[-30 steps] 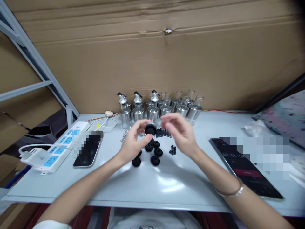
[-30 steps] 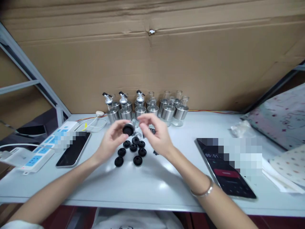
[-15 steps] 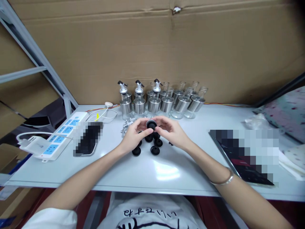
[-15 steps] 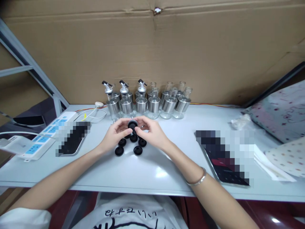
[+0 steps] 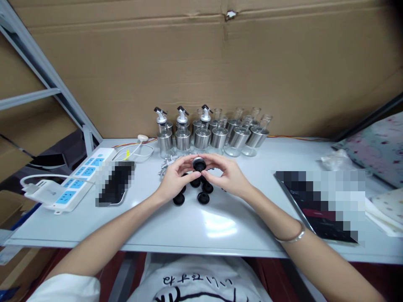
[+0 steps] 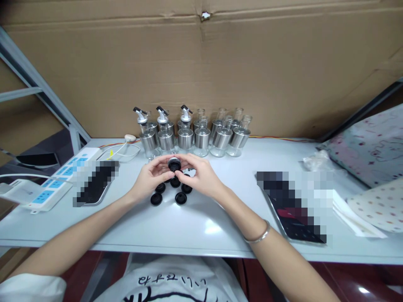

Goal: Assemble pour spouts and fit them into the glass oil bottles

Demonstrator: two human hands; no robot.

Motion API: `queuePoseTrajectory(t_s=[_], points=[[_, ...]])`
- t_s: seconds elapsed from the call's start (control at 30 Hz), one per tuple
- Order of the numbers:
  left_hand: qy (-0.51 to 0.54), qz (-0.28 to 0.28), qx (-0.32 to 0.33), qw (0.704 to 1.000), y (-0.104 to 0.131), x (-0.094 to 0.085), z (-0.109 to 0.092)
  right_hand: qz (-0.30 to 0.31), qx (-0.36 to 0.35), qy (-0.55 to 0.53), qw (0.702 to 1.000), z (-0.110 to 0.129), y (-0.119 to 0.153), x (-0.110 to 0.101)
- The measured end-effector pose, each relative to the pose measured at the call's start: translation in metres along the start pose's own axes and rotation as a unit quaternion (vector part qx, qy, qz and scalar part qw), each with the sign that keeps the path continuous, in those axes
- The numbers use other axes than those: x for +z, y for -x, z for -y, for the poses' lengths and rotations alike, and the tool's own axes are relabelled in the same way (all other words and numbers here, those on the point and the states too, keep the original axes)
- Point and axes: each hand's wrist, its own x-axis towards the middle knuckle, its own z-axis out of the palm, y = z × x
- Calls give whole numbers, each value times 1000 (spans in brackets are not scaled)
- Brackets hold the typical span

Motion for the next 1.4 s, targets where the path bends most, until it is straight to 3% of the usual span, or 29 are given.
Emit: queuePoseTrajectory(t_s=[0.2,0.8,1.13,1.4], points=[[6,-49,-3,999,2,1,0,-22,1,-48,999,-2,1,2],[-47,14,29,998,2,-5,5,-17,-17,-14,1000,-1,2,3],[-105,9,56,993,5,-1,-1,-16,-46,45,998,3,1,4],[-141,-14,58,988,4,-3,3,-1,-14,-7,1000,-2,3,9]])
